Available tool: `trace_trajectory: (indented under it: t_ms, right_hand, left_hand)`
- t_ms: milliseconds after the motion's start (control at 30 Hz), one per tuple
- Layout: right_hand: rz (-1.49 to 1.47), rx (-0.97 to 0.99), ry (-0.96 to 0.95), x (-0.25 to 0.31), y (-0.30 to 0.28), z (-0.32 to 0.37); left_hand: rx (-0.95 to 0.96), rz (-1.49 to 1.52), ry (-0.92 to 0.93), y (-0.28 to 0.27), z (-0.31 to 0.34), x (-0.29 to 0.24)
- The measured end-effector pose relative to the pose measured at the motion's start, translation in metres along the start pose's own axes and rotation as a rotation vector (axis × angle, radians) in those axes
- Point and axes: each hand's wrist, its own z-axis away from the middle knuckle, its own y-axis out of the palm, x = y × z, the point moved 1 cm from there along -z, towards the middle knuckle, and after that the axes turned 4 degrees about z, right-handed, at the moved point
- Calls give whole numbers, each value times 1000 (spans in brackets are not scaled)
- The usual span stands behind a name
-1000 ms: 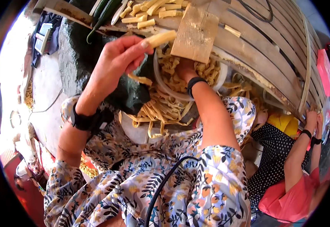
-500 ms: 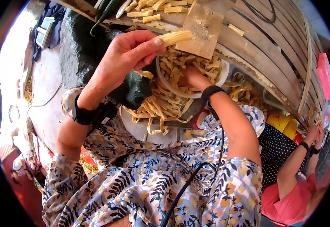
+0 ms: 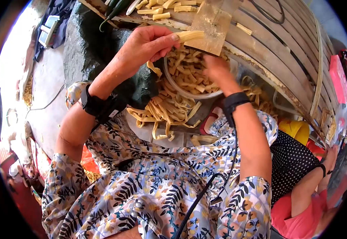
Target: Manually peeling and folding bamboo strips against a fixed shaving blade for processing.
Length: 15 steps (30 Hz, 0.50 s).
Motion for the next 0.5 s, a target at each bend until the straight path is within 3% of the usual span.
trace_trajectory:
  t_ms: [67, 200, 333, 367, 467, 500]
  right_hand:
    - [60, -35, 8, -46, 36, -15]
    - [114, -95, 121, -48, 57, -18]
    - [105, -40, 1, -48, 49, -19]
    - [174, -116, -46, -39, 40, -9]
    - [-409, 148, 237, -4, -8, 21]
    - [-601, 144, 215, 10, -28, 38]
  left_hand:
    - [-11, 25, 9, -4, -4, 5]
    - [-1, 23, 5, -8, -13, 11]
    - [-1, -36, 21, -8, -17, 16]
    - [9, -62, 32, -7, -17, 17]
    - [46, -229, 81, -1, -15, 20]
    - [67, -321, 135, -1, -17, 23]
